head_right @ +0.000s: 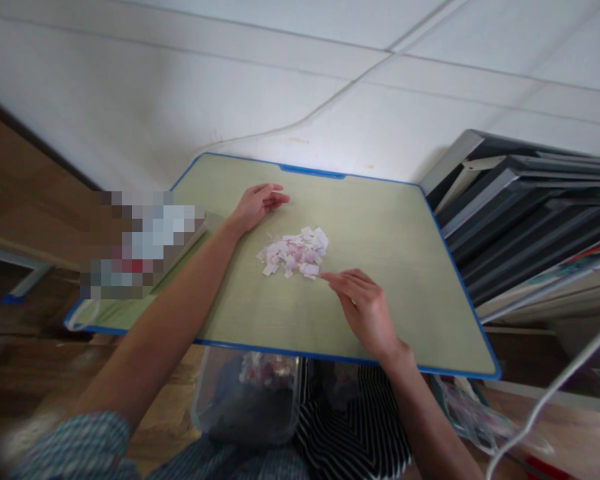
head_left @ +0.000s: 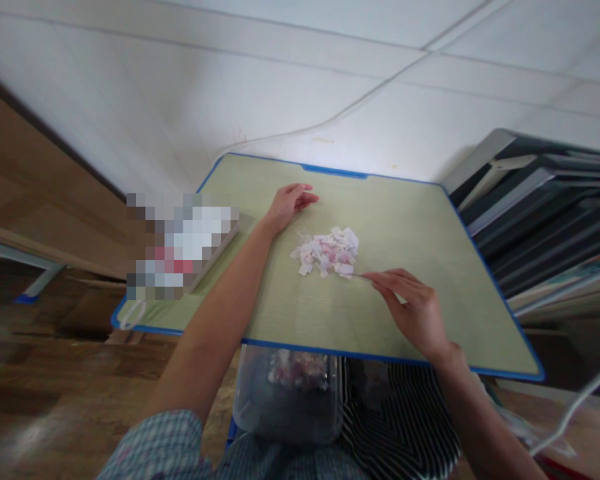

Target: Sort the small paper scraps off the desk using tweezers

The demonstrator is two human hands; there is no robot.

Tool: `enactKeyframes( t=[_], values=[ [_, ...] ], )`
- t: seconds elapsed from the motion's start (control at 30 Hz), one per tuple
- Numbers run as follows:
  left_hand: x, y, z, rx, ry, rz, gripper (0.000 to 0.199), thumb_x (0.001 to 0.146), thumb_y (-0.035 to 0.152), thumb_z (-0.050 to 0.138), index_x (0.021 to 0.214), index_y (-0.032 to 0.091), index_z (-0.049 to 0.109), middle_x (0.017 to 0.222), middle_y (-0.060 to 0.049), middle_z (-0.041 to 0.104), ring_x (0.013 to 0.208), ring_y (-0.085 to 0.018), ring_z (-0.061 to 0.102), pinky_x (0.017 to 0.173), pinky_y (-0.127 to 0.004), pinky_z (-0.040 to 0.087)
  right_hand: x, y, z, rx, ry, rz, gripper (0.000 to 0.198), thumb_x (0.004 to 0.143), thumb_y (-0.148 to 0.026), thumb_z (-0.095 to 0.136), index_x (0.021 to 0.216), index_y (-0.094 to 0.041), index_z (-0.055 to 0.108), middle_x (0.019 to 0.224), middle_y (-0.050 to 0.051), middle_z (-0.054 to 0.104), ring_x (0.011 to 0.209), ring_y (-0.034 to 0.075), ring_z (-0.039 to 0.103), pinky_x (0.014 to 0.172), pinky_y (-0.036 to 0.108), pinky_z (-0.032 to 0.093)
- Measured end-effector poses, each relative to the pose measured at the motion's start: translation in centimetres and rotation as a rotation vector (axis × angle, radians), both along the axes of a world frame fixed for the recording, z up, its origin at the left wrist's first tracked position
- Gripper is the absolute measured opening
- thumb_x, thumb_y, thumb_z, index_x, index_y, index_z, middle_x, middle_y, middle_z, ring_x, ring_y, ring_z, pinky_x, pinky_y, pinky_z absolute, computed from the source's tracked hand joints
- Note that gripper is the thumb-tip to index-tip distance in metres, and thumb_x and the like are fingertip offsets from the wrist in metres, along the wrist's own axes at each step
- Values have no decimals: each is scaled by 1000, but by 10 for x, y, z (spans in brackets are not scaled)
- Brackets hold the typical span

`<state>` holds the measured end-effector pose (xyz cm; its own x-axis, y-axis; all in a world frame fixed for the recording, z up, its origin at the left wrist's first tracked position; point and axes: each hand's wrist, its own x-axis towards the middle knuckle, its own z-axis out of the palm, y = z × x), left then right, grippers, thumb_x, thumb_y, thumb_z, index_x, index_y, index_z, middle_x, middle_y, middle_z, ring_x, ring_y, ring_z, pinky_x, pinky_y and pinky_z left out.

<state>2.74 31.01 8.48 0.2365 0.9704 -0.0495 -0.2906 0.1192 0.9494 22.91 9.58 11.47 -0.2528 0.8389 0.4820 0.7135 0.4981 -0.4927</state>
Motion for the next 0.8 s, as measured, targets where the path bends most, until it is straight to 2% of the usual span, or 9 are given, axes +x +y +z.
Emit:
enactKeyframes(
  t=[0.17, 0.3, 0.43, 0.57, 0.7, 0.8],
  values=[
    [0, -1, 1, 4, -2, 0, 18, 88, 22, 42, 84, 14, 58, 67, -3, 68, 70, -10, 64, 76, -22, 44, 7, 4, 6, -117, -13, 83, 23, 87, -16, 51, 100, -22, 70, 85, 4, 73, 76, 16, 68, 67, 29, 55],
    [0, -1, 1, 10, 10, 3, 18, 88, 22, 42, 85, 13, 58, 68, -3, 68, 71, -10, 64, 78, -23, 45, 7, 4, 8, -57, 38, -29, 21, 87, -19, 52, 98, -21, 70, 89, 5, 73, 80, 18, 69, 71, 32, 56],
    [0, -1, 1, 20, 44, 11, 17, 87, 26, 45, 86, 14, 58, 69, -4, 68, 75, -12, 65, 83, -25, 45, 8, 1, 5, -74, 30, -16, 21, 87, -17, 52, 99, -20, 69, 91, 5, 74, 80, 17, 69, 71, 31, 57],
    [-1, 0, -1, 36, 46, 14, 18, 86, 28, 46, 86, 14, 58, 69, -4, 69, 75, -11, 65, 80, -24, 47, 16, -6, 5, -140, -5, -4, 21, 86, -17, 54, 100, -19, 70, 93, 5, 74, 82, 18, 70, 73, 30, 58],
    [-2, 1, -3, 65, 40, -12, 20, 87, 27, 43, 88, 14, 58, 70, -3, 69, 76, -10, 66, 77, -22, 47, 20, -14, 7, -61, 21, -142, 21, 86, -18, 53, 99, -18, 70, 93, 5, 74, 83, 20, 70, 76, 32, 58],
    [-1, 1, -2, 59, 42, -2, 19, 86, 26, 43, 87, 14, 58, 70, -3, 69, 73, -10, 65, 76, -22, 47, 18, -21, 9, -107, 21, -54, 22, 86, -16, 54, 102, -18, 69, 93, 5, 74, 83, 18, 70, 73, 28, 58]
  ],
)
